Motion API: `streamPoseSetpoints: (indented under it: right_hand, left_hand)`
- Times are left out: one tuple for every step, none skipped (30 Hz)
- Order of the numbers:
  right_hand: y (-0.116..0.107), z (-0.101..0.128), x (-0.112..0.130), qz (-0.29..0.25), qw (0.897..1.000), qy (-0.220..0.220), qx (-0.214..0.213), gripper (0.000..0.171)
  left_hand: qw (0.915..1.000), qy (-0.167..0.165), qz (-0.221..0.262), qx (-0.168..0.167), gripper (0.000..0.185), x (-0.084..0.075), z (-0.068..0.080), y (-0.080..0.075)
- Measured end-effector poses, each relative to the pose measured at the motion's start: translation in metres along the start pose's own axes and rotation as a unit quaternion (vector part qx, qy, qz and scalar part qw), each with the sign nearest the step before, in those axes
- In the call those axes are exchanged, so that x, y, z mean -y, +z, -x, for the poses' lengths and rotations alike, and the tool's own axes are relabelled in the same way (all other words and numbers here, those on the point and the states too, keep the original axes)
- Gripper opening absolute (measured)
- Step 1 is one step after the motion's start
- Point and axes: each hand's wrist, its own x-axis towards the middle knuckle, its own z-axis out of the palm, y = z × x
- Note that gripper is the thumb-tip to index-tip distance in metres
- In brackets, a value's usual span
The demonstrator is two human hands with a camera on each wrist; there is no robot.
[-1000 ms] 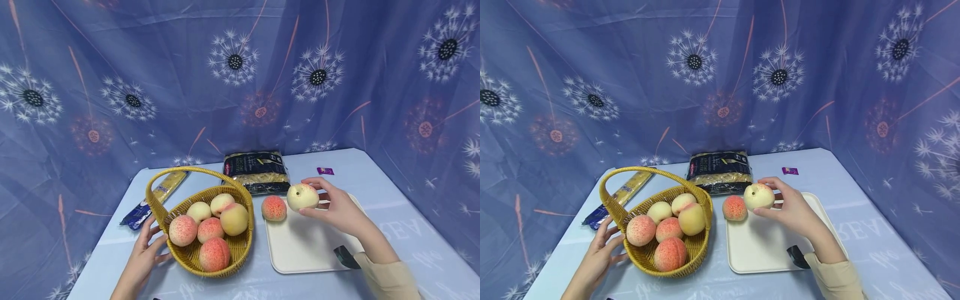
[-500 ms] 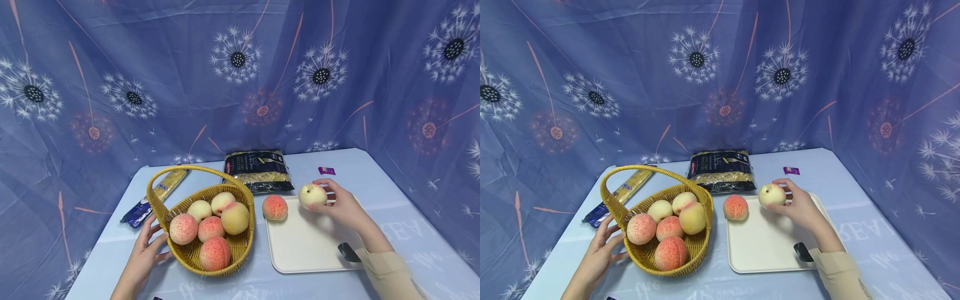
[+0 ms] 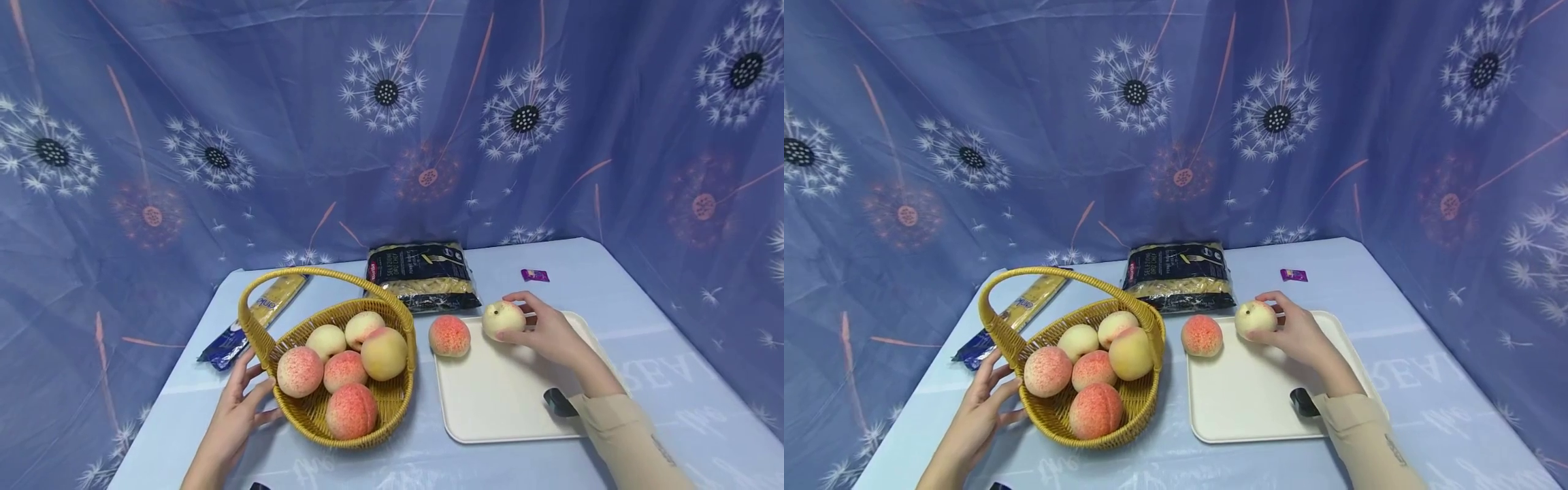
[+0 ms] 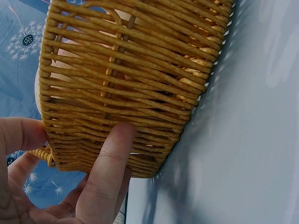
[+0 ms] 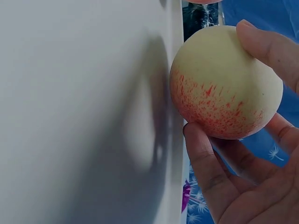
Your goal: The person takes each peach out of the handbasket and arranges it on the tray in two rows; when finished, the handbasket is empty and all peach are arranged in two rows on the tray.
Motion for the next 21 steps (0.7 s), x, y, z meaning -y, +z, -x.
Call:
streamPoseSetpoints:
  right_hand:
    - [0.0,-0.001,-0.001,-0.002,1.0,0.0,0.002,0.071]
    - [0.001,-0.002,-0.001,-0.005,1.0,0.001,0.004,0.071]
    - [0.002,-0.003,-0.002,-0.007,1.0,0.002,0.006,0.071]
    - [0.002,-0.004,-0.002,-0.01,1.0,0.002,0.008,0.071]
    - [0.003,-0.005,-0.003,-0.013,1.0,0.002,0.01,0.071]
    - [0.003,-0.006,-0.003,-0.016,1.0,0.004,0.012,0.071]
    - [0.004,-0.006,-0.003,-0.016,1.0,0.004,0.013,0.071]
    - [0.005,-0.007,-0.003,-0.016,1.0,0.004,0.013,0.071]
    - [0.005,-0.007,-0.003,-0.016,1.0,0.003,0.014,0.071]
    - [0.006,-0.008,-0.002,-0.016,1.0,0.002,0.015,0.071]
    - [0.006,-0.008,-0.002,-0.017,1.0,0.0,0.016,0.071]
    - [0.007,-0.008,-0.002,-0.018,1.0,-0.002,0.018,0.072]
    - [0.008,-0.009,-0.001,-0.018,1.0,-0.005,0.02,0.072]
    - [0.008,-0.009,-0.001,-0.017,1.0,-0.007,0.021,0.072]
    - [0.009,-0.009,-0.001,-0.017,1.0,-0.009,0.022,0.072]
    - [0.01,-0.009,0.0,-0.015,1.0,-0.01,0.022,0.073]
    - [0.011,-0.009,0.0,-0.014,1.0,-0.011,0.022,0.073]
    - [0.011,-0.009,0.0,-0.012,1.0,-0.014,0.022,0.073]
    - [0.012,-0.009,0.001,-0.011,1.0,-0.015,0.022,0.073]
    - [0.012,-0.009,0.001,-0.011,1.0,-0.016,0.023,0.073]
    - [0.012,-0.008,0.002,-0.012,0.999,-0.018,0.024,0.074]
  left_hand:
    - [1.0,0.0,0.0,0.0,0.069,0.0,0.0,0.0]
    - [1.0,0.001,0.001,0.0,0.069,0.0,-0.001,0.001]
    - [1.0,0.002,0.001,0.0,0.069,0.001,-0.001,0.001]
    - [1.0,0.002,0.001,-0.001,0.068,0.001,-0.001,0.001]
    - [1.0,0.002,0.001,-0.002,0.069,0.001,-0.001,0.001]
    - [1.0,0.001,0.001,-0.003,0.069,0.001,-0.001,0.001]
    - [1.0,0.0,0.0,-0.004,0.069,0.002,-0.001,0.001]
    - [1.0,0.0,-0.001,-0.004,0.07,0.002,0.0,0.001]
    - [1.0,-0.002,-0.002,-0.004,0.07,0.002,0.0,0.001]
    - [1.0,-0.002,-0.003,-0.005,0.07,0.002,0.0,0.001]
    - [1.0,-0.003,-0.004,-0.005,0.07,0.002,0.0,0.001]
    - [1.0,-0.003,-0.004,-0.006,0.07,0.002,0.0,0.001]
    - [1.0,-0.002,-0.004,-0.007,0.07,0.001,0.0,0.002]
    - [1.0,-0.001,-0.004,-0.008,0.069,0.001,0.001,0.002]
    - [1.0,0.0,-0.005,-0.008,0.069,0.001,0.001,0.002]
    - [1.0,0.001,-0.005,-0.009,0.069,0.0,0.001,0.002]
    - [1.0,0.002,-0.005,-0.009,0.069,0.0,0.001,0.002]
    - [1.0,0.002,-0.005,-0.008,0.069,0.0,0.001,0.003]
    - [1.0,0.002,-0.005,-0.008,0.069,0.0,0.001,0.003]
    - [1.0,0.001,-0.005,-0.008,0.069,0.0,0.001,0.003]
    - [1.0,0.0,-0.005,-0.008,0.069,-0.001,0.001,0.003]
